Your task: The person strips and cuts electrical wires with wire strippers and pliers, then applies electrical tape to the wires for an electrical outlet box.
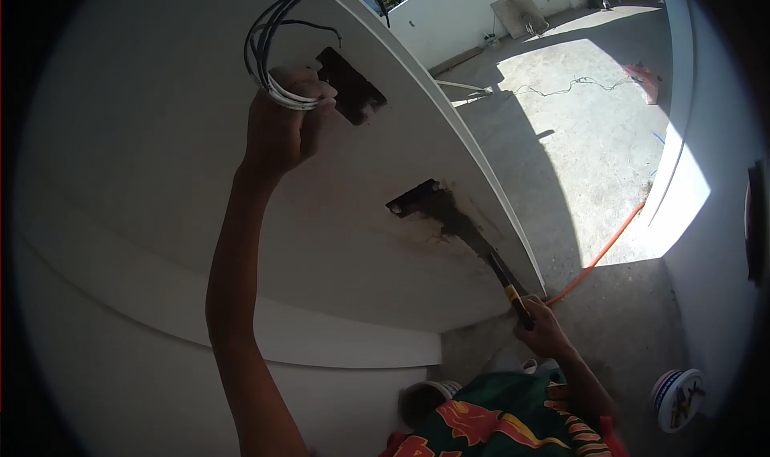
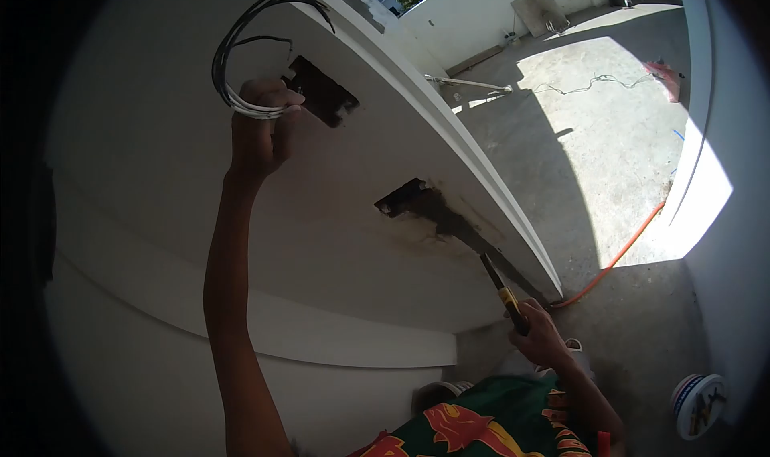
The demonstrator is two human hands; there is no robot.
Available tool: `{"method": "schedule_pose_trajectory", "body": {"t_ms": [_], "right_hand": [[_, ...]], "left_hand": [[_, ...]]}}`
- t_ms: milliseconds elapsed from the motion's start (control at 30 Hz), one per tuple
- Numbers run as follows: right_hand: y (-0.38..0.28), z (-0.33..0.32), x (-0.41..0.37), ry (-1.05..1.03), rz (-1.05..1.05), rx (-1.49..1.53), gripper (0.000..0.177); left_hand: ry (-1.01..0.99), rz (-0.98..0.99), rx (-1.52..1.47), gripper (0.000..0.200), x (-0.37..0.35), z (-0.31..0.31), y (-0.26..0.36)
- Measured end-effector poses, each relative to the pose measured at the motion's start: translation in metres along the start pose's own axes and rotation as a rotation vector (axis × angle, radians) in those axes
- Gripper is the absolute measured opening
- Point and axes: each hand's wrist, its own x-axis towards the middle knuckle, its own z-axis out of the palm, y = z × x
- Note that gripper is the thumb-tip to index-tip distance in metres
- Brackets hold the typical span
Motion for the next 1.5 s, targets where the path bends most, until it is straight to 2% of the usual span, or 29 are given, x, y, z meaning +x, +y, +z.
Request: {"method": "schedule_pose_trajectory", "body": {"t_ms": [33,100,167,367,433,567,767,867,1167,1267,1367,1467,1500], "right_hand": [[-0.034,-0.002,0.017,0.077,-0.291,-0.160,0.036],[-0.098,-0.001,0.041,0.119,-0.287,-0.061,0.036],[-0.148,-0.002,0.066,0.297,-0.523,-0.227,0.037],[-0.227,0.009,0.125,0.554,-0.602,-0.343,0.035],[-0.238,0.018,0.141,0.587,-0.575,-0.397,0.039],[-0.258,0.024,0.155,0.530,-0.495,-0.388,0.029],[-0.277,0.024,0.163,0.644,-0.488,-0.449,0.026],[-0.279,0.026,0.164,0.686,-0.505,-0.499,0.029],[-0.274,0.026,0.169,0.895,-0.584,-0.543,0.028],[-0.274,0.027,0.171,0.880,-0.604,-0.526,0.028],[-0.276,0.025,0.169,0.772,-0.539,-0.531,0.028],[-0.279,0.017,0.168,0.785,-0.561,-0.562,0.024],[-0.281,0.014,0.167,0.703,-0.543,-0.530,0.025]], "left_hand": [[0.035,0.011,-0.026,0.015,0.000,-0.002,-0.004],[0.101,0.025,-0.063,0.019,-0.002,0.000,-0.008],[0.184,0.036,-0.078,0.028,-0.006,0.005,-0.010],[0.257,0.088,-0.034,0.028,-0.011,0.011,-0.017],[0.281,0.109,-0.061,0.024,-0.014,0.013,-0.019],[0.237,0.098,-0.043,0.031,-0.014,0.011,-0.016],[0.235,0.116,-0.075,0.031,-0.017,0.011,-0.019],[0.269,0.127,-0.137,0.020,-0.016,0.014,-0.019],[0.264,0.134,-0.057,0.022,-0.014,0.012,-0.018],[0.255,0.141,-0.035,0.023,-0.012,0.010,-0.018],[0.275,0.114,-0.075,0.022,-0.013,0.012,-0.015],[0.292,0.127,-0.110,0.021,-0.010,0.014,-0.013],[0.290,0.127,-0.109,0.021,-0.011,0.014,-0.013]]}}
